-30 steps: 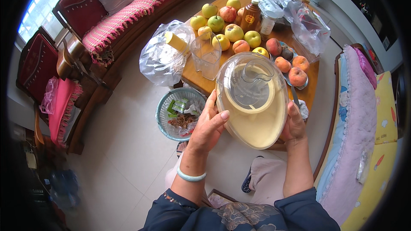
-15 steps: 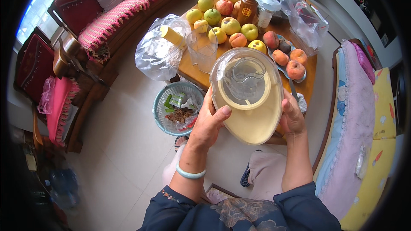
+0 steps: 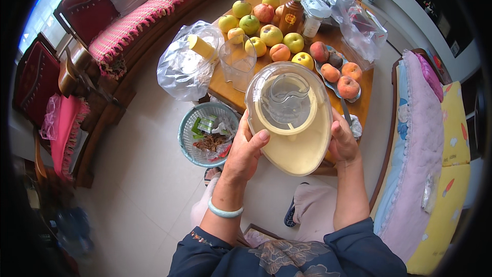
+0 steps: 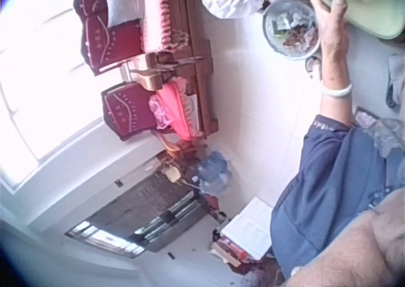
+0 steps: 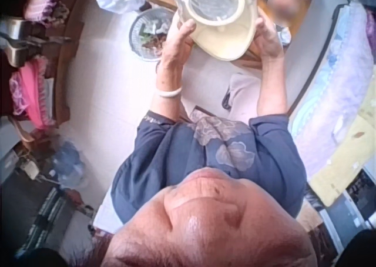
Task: The person assembles a juicer by fitting the filter and lid into the base while seated, then moves to a counter to wipe the exterior with a cloth and handle various components.
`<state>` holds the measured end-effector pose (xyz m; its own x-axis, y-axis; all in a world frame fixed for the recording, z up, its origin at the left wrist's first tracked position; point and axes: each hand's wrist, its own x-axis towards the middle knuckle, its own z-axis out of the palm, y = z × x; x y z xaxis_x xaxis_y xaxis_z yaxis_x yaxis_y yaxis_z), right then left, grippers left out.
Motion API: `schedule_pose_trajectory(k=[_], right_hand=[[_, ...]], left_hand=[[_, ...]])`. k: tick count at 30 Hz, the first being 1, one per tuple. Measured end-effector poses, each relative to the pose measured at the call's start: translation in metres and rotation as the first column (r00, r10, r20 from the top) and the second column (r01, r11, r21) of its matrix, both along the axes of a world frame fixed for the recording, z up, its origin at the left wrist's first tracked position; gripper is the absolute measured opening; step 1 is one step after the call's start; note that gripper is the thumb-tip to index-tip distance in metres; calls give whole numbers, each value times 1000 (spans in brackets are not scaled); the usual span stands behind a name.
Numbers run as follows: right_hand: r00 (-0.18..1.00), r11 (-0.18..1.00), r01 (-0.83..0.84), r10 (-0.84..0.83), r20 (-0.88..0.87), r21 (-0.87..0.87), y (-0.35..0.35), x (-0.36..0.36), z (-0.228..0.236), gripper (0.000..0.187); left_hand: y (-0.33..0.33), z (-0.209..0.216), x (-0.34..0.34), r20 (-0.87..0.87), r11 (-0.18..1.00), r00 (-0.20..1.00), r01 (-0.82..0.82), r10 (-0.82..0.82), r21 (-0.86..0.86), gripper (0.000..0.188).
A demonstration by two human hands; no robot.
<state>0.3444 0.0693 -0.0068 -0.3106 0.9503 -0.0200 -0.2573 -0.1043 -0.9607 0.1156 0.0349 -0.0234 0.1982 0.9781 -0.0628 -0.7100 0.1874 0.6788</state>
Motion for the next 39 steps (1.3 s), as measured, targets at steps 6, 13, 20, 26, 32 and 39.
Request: schedule_pose_trajectory(k=[6,13,20,26,32,39], right_hand=[[993,999,12,-8,-115,36,-5,-9,8,96],[957,955,290,-287,48,-67,-9,15,-4,36],[833,984,162,-179,524,79,-114,57,-14,35],[635,947,203,-322,702,250,-165,102,-31,42],[532,905,76,-392,751,418,-161,103,-52,24],[343,780,-507,-209,916,367,-183,98,-51,19]], left_hand=[[0,-8,-8,8,995,999,-49,49,85,88],[-22,-2,-13,128,1000,992,-7,5,12,76],[-100,5,-59,109,996,990,-90,87,21,72],[-196,41,-121,-63,944,942,-328,330,46,70],[-214,65,-133,-90,905,901,-425,424,1,75],[-126,41,-154,-154,888,880,-458,449,-29,75]])
